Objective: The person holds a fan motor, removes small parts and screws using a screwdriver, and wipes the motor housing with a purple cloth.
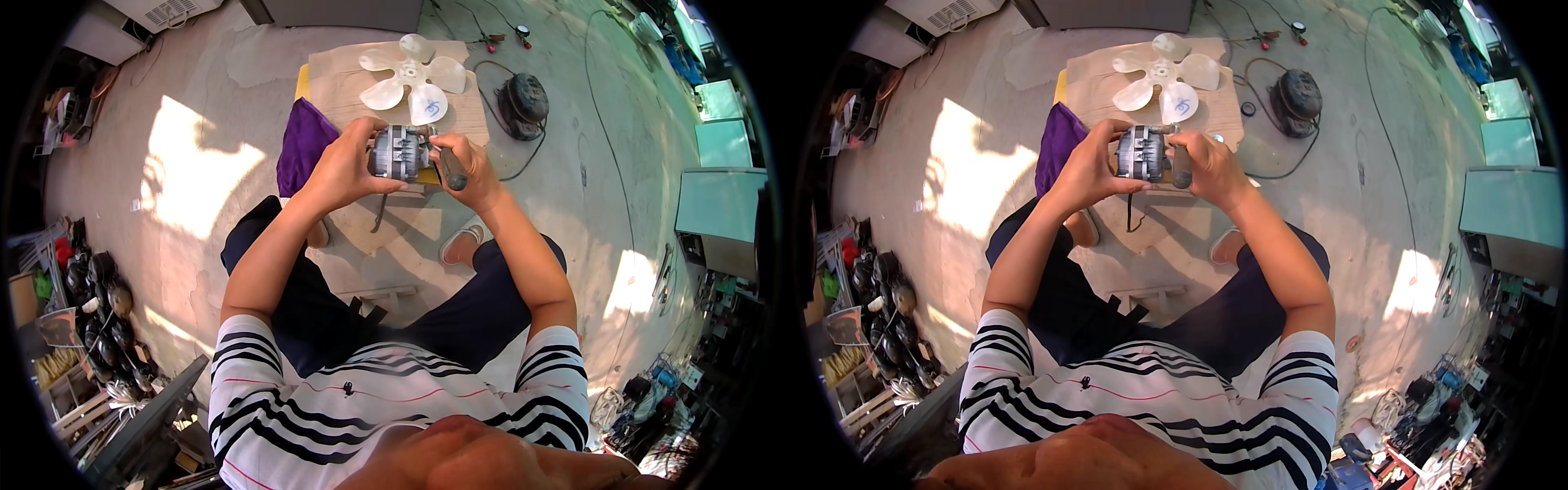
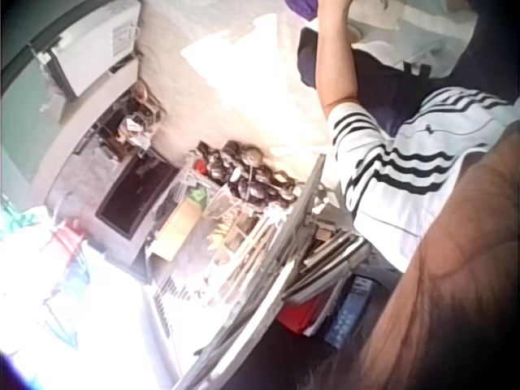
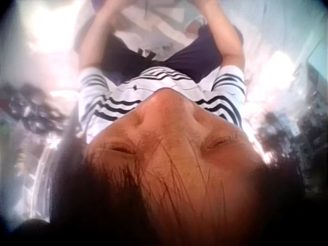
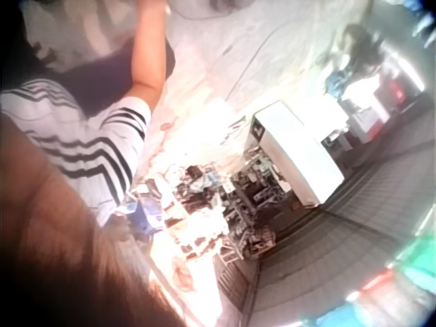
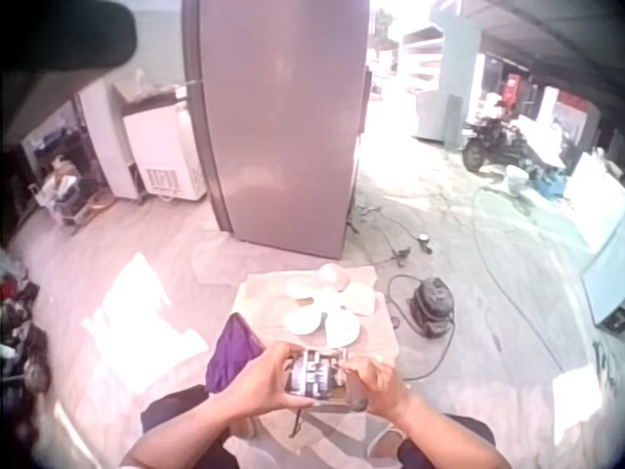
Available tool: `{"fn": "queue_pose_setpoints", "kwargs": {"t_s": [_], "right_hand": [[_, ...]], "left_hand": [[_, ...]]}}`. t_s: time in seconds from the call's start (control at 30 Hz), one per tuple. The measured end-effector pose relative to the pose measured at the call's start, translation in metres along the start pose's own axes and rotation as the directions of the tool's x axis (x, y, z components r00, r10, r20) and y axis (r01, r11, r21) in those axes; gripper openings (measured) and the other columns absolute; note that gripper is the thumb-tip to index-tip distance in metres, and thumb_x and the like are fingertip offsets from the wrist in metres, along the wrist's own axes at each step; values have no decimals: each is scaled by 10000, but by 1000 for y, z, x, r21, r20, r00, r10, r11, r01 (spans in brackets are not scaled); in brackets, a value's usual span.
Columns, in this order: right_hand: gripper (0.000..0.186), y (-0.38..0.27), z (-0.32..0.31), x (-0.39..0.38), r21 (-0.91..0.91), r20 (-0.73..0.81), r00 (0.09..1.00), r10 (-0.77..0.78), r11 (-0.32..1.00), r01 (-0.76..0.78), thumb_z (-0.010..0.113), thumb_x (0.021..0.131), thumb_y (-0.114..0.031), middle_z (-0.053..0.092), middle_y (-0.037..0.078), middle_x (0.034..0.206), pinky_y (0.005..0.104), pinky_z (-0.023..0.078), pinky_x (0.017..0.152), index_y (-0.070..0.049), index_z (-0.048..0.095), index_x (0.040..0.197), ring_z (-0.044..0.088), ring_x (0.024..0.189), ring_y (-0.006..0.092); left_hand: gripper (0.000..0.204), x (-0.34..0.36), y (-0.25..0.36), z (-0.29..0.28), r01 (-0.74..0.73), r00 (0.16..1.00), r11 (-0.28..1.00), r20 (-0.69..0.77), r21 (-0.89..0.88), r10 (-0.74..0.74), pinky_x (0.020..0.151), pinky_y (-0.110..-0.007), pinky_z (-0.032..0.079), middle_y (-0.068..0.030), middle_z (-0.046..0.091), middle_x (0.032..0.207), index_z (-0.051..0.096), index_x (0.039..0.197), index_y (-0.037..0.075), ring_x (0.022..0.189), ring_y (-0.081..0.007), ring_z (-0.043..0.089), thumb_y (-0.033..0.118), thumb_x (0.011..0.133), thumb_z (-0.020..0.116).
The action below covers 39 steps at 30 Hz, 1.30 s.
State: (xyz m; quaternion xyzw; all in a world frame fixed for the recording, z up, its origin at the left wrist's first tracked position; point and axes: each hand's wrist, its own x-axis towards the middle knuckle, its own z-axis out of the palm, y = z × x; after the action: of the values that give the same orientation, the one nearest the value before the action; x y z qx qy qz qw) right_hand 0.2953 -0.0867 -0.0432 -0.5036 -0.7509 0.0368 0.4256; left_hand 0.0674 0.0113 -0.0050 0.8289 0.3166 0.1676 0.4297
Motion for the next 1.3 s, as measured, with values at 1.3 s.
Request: {"fn": "queue_pose_setpoints", "kwargs": {"t_s": [1.3], "right_hand": [[353,2,-1,7,-178,-52,990,-133,976,122,794,814,-86,700,141,1280,358,638,781,-64,598,1107,745,1028,297]], "left_hand": [[831,0,4,2,-12,999,999,-37,36,13,1035,-428,504,-185,661,1243,522,1293,19,1238,-361,626,228,624,969]]}}
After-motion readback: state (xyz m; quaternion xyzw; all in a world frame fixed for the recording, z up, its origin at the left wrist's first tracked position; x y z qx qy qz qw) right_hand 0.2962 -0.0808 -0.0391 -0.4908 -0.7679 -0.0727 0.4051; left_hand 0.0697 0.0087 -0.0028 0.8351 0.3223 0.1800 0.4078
